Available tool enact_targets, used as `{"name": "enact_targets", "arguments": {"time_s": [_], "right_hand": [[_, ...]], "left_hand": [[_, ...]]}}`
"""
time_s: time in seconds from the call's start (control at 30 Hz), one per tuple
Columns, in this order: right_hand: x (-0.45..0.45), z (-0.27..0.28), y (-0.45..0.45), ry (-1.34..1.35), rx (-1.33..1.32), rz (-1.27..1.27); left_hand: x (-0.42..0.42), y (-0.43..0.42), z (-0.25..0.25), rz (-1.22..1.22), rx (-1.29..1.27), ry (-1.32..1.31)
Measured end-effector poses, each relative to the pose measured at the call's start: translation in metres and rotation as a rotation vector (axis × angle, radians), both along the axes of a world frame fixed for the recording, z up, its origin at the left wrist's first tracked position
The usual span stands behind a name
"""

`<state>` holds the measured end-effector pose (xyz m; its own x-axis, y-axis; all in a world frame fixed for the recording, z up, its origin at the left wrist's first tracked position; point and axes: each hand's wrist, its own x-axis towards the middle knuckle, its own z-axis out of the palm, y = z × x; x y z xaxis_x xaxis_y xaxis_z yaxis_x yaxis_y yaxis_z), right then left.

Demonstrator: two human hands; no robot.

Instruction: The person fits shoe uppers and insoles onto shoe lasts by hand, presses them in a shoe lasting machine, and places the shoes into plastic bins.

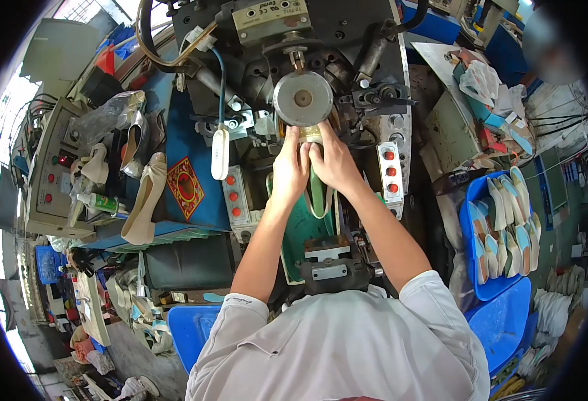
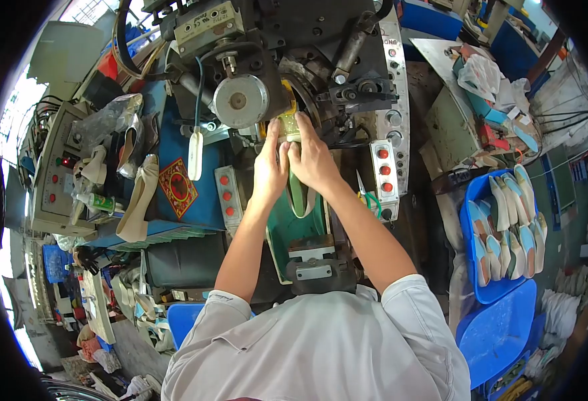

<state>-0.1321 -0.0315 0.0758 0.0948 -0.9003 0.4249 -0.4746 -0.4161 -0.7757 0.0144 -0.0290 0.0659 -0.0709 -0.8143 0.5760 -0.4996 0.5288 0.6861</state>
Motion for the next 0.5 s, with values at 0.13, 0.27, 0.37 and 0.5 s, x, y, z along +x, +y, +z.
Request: {"name": "enact_targets", "arguments": {"time_s": [0.13,0.27,0.37,0.5], "right_hand": [[-0.010,0.009,-0.006,0.136,-0.046,-0.019],[-0.006,0.014,0.010,0.198,0.023,-0.047],[0.007,-0.016,0.051,0.038,-0.057,-0.039],[0.013,-0.050,0.083,-0.095,-0.109,0.014]], "left_hand": [[0.004,0.001,0.009,-0.046,0.052,0.019],[0.007,0.014,0.014,-0.080,0.048,-0.035],[0.005,0.042,-0.005,-0.092,-0.003,-0.017],[-0.005,0.077,-0.020,-0.108,0.074,0.043]]}}
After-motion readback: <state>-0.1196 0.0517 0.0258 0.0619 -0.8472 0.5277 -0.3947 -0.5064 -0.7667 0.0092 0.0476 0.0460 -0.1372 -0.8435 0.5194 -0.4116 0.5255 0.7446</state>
